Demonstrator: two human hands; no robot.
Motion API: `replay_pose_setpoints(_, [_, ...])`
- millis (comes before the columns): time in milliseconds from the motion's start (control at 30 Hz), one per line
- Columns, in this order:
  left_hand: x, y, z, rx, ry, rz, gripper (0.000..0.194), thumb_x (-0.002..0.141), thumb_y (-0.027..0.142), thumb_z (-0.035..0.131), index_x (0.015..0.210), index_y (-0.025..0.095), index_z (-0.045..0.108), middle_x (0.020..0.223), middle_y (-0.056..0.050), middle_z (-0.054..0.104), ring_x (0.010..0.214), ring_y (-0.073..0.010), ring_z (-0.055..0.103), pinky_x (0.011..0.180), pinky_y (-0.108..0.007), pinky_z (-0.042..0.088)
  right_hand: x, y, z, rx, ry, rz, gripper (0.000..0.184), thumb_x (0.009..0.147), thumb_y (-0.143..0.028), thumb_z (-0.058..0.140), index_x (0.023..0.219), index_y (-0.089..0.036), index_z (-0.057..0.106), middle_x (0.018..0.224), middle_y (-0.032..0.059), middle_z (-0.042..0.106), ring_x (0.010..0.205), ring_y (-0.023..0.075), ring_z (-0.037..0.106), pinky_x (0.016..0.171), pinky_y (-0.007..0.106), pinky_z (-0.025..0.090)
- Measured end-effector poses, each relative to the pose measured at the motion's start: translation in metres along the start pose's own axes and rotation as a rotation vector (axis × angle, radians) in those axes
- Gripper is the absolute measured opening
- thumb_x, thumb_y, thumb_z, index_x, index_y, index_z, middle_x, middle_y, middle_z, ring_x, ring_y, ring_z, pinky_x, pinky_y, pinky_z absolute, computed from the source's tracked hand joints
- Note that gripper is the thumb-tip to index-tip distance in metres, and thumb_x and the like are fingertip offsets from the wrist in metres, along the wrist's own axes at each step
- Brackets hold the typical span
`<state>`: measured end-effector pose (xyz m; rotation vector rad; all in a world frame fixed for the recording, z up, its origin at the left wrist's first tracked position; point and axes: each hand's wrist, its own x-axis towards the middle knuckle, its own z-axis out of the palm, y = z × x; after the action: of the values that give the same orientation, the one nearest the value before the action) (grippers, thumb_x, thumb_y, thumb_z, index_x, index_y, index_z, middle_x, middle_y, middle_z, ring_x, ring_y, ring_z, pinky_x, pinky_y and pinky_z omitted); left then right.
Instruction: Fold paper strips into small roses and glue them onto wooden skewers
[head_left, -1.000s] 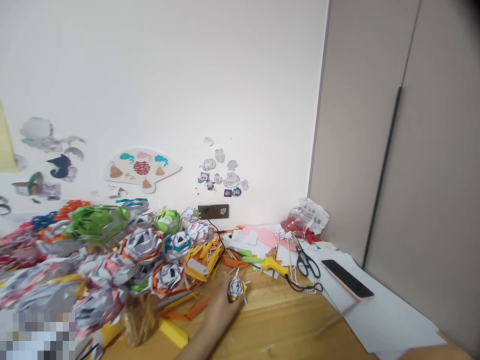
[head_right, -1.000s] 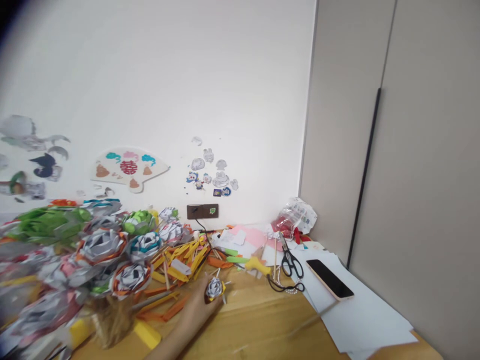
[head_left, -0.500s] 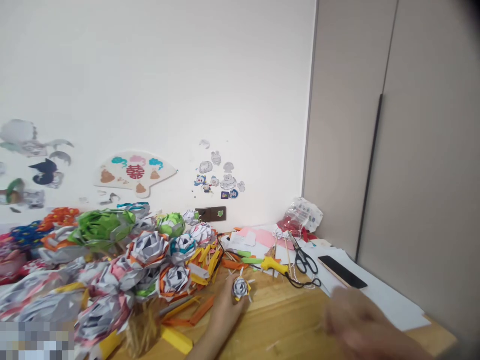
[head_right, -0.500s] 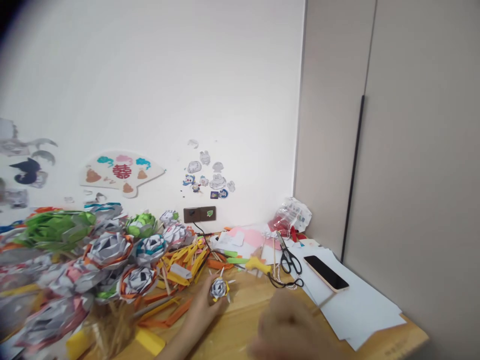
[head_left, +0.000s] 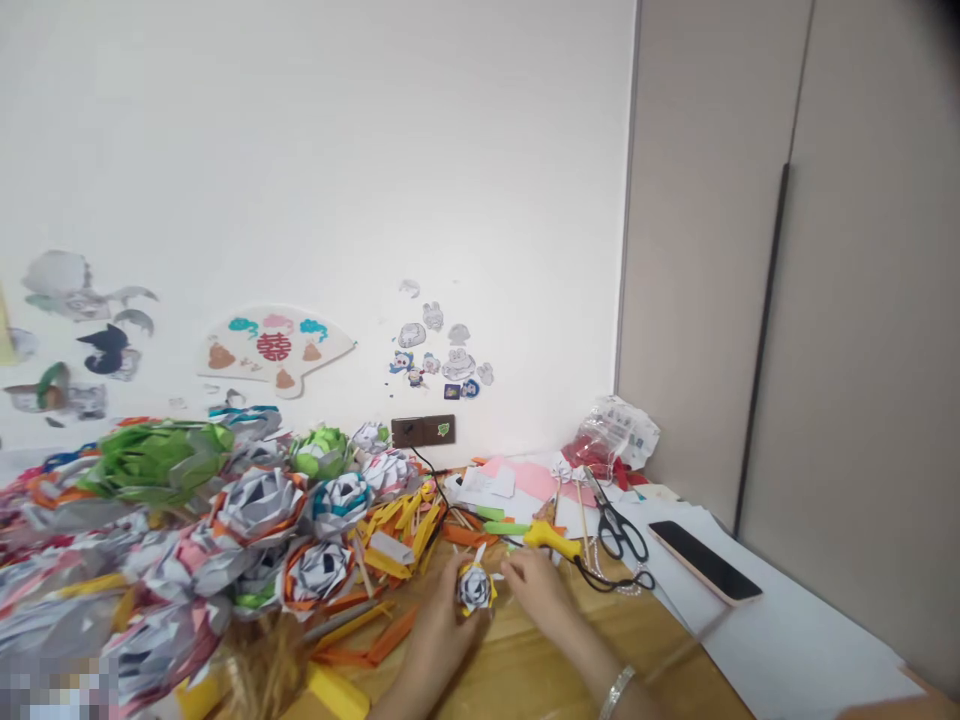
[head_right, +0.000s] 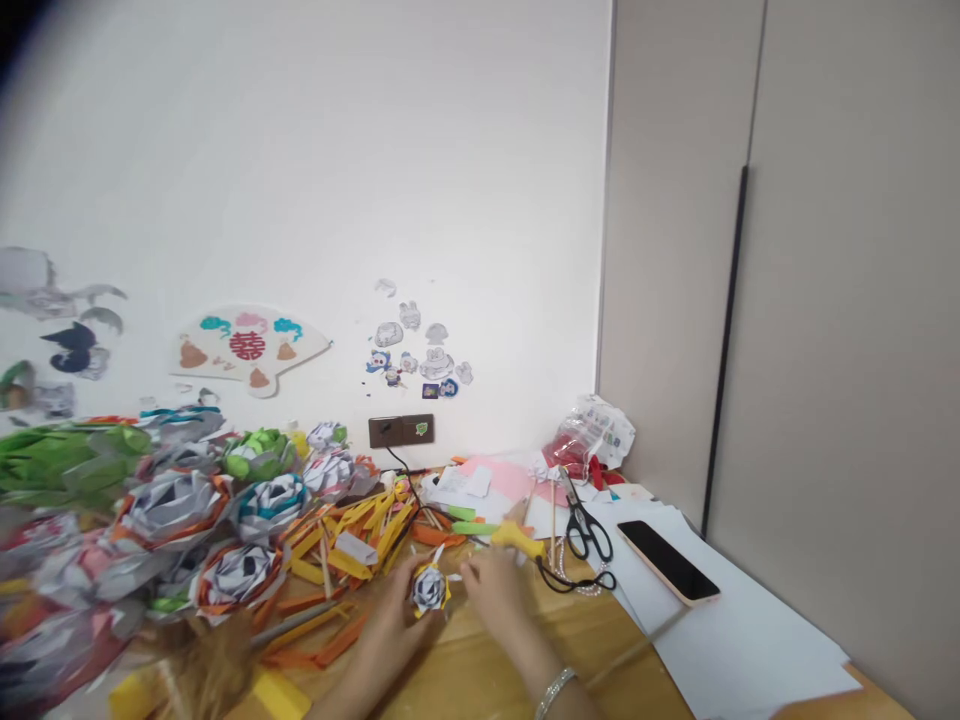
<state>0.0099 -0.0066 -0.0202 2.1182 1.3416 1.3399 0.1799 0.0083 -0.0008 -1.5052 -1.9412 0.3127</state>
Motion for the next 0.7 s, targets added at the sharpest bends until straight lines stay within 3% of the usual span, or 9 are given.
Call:
replay_pose_setpoints(167, [0.0,-0.004,-0.001,0.135,0.003,0.006,0.04,0.063,0.02,0.059,0.103,0.017,0.054,0.094,-0.01,0.065,0.088,-0.0275,0.06,0.079,-0.041,0.046,-0.001,0.017,0.01,0.062,0.047,-0.018,0.033,0.09,-0.03,0.042,0.071,-0.018,0.066,0.08,0.0065,0.066,0.082,0.0184,0.055,0.078,0.027,0.035])
replay_pose_setpoints(400, [0.0,0.001,-0.001,0.1,-0.066,0.054,0.046,0.063,0.013,0.059,0.108,0.017,0.054,0.104,-0.012,0.062,0.097,-0.0276,0.056,0.086,-0.042,0.043,0.002,0.025,0.019,0.269,0.135,-0.055,0.025,0.087,-0.032,0.048,0.081,-0.02,0.069,0.094,0.0083,0.065,0.097,0.0227,0.053,0.086,0.033,0.035])
replay_pose_setpoints(533, [-0.001,0.003,0.002,0.039,-0.076,0.086,0.05,0.059,0.007,0.058,0.107,0.02,0.056,0.103,-0.01,0.063,0.097,-0.0284,0.056,0.085,-0.043,0.043,0.008,0.018,0.026,0.419,0.142,-0.102,0.025,0.084,-0.037,0.052,0.09,-0.019,0.068,0.09,0.0063,0.067,0.085,0.021,0.06,0.076,0.031,0.044])
replay_pose_setpoints(700, [-0.002,0.001,0.005,-0.011,-0.063,0.106,0.054,0.06,0.007,0.059,0.112,0.019,0.055,0.111,-0.012,0.061,0.105,-0.0297,0.053,0.091,-0.046,0.04,0.008,0.009,0.029,0.529,0.171,-0.114,0.026,0.082,-0.038,0.055,0.083,-0.016,0.068,0.077,0.0056,0.069,0.07,0.0196,0.063,0.064,0.029,0.047])
